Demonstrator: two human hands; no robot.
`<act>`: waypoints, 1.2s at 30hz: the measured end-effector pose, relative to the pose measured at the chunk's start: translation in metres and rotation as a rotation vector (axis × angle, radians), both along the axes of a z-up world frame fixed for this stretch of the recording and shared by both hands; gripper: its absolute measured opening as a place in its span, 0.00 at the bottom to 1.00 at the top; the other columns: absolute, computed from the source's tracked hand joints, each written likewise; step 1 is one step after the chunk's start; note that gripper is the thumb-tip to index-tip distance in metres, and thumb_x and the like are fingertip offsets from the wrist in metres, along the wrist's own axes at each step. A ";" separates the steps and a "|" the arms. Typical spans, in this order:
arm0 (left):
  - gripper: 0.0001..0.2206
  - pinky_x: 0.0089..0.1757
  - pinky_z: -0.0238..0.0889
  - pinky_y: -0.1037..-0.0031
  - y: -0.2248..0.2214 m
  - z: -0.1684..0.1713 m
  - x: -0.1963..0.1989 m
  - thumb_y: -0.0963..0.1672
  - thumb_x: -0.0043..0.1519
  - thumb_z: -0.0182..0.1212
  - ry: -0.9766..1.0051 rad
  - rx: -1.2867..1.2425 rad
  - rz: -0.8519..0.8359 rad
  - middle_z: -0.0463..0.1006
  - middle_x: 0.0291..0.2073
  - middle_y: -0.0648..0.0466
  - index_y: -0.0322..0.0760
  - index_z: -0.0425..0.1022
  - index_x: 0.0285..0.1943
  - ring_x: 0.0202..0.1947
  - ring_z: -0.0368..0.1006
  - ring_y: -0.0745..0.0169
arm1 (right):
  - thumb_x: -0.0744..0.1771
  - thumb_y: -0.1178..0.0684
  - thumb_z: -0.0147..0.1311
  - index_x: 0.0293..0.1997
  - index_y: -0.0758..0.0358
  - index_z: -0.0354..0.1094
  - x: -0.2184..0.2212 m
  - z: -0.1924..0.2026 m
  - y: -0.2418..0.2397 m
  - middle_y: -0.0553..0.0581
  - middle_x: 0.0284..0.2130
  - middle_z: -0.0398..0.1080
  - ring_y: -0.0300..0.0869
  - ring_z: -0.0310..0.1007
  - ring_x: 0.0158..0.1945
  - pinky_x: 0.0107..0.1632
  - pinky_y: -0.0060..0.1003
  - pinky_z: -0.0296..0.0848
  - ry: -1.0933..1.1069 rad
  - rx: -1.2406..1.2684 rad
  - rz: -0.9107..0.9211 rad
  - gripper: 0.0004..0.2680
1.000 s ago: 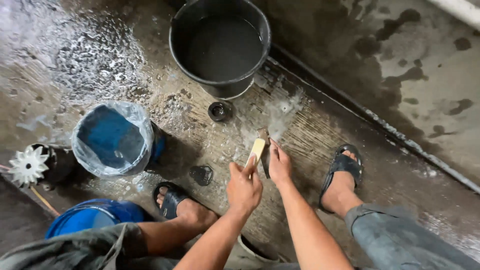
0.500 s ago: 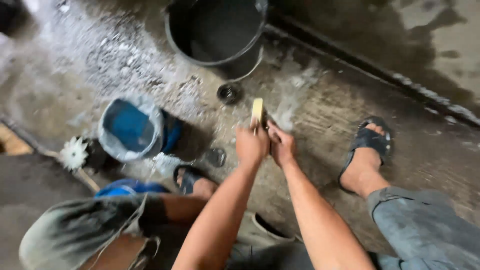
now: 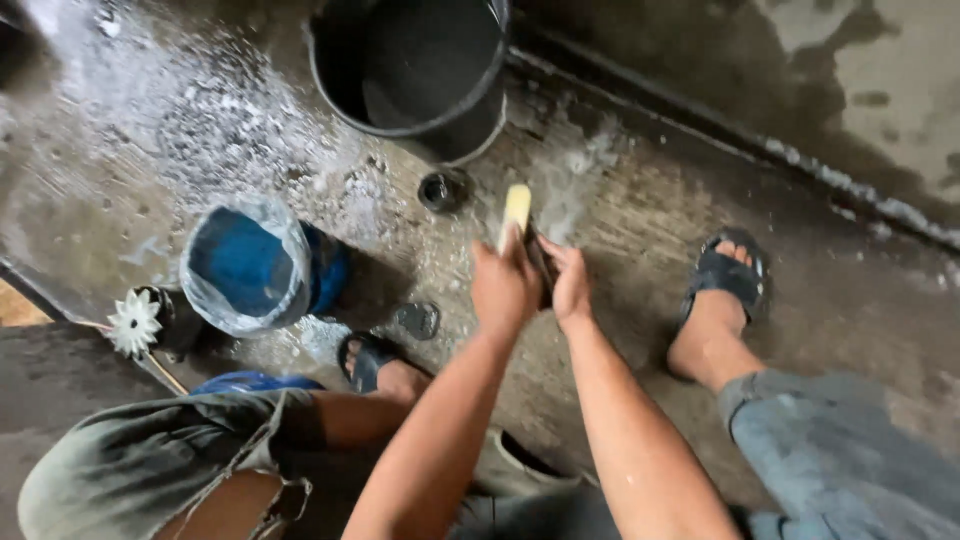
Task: Scrubbing and cleaning a metal mechanical component using a brush and soapy water.
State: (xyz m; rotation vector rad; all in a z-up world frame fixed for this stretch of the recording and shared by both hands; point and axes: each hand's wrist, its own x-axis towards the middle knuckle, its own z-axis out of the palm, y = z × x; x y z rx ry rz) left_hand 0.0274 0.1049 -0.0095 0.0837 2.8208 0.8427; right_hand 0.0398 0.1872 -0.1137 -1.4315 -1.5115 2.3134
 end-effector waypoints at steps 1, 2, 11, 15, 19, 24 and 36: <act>0.22 0.38 0.75 0.45 -0.008 0.000 0.006 0.43 0.61 0.54 0.063 0.026 -0.123 0.67 0.46 0.39 0.41 0.74 0.67 0.43 0.76 0.23 | 0.70 0.37 0.30 0.63 0.65 0.70 -0.002 -0.011 0.000 0.64 0.62 0.69 0.66 0.54 0.72 0.75 0.55 0.45 0.093 -0.021 -0.027 0.25; 0.22 0.38 0.75 0.45 -0.009 -0.007 0.035 0.43 0.61 0.54 0.085 0.023 -0.135 0.67 0.46 0.39 0.41 0.74 0.67 0.43 0.76 0.23 | 0.70 0.37 0.30 0.63 0.65 0.70 -0.010 -0.030 0.011 0.64 0.62 0.69 0.66 0.54 0.72 0.75 0.55 0.45 0.116 -0.023 -0.038 0.25; 0.19 0.34 0.72 0.43 0.022 0.013 -0.012 0.48 0.66 0.50 0.048 0.007 0.008 0.64 0.35 0.43 0.48 0.76 0.65 0.33 0.75 0.24 | 0.71 0.37 0.31 0.67 0.62 0.66 -0.012 -0.011 0.003 0.68 0.65 0.63 0.56 0.52 0.74 0.78 0.44 0.42 0.142 -0.030 0.044 0.24; 0.22 0.36 0.74 0.47 -0.005 0.000 0.055 0.44 0.62 0.51 -0.005 0.064 -0.161 0.65 0.43 0.44 0.51 0.73 0.67 0.37 0.77 0.25 | 0.71 0.42 0.28 0.70 0.69 0.59 -0.023 -0.014 0.013 0.63 0.65 0.65 0.53 0.52 0.74 0.78 0.49 0.37 0.105 -0.022 -0.102 0.24; 0.20 0.34 0.73 0.50 -0.013 -0.024 0.061 0.45 0.63 0.55 0.043 0.071 -0.172 0.66 0.41 0.44 0.45 0.77 0.65 0.38 0.76 0.28 | 0.73 0.43 0.31 0.65 0.65 0.67 -0.007 -0.033 0.009 0.64 0.65 0.64 0.52 0.55 0.73 0.76 0.46 0.48 -0.042 0.212 0.132 0.21; 0.22 0.34 0.74 0.49 0.015 0.007 -0.019 0.47 0.62 0.53 0.112 -0.010 -0.133 0.64 0.41 0.48 0.56 0.74 0.67 0.32 0.78 0.31 | 0.71 0.37 0.36 0.62 0.51 0.70 -0.024 -0.047 0.012 0.51 0.60 0.71 0.42 0.58 0.71 0.74 0.39 0.51 -0.077 0.261 0.108 0.20; 0.24 0.37 0.74 0.50 0.035 0.000 -0.016 0.48 0.60 0.53 -0.056 -0.033 -0.020 0.66 0.41 0.50 0.56 0.73 0.68 0.37 0.80 0.38 | 0.60 0.24 0.58 0.53 0.43 0.77 -0.009 -0.005 0.033 0.50 0.50 0.77 0.48 0.74 0.57 0.58 0.44 0.72 -0.316 0.165 0.104 0.24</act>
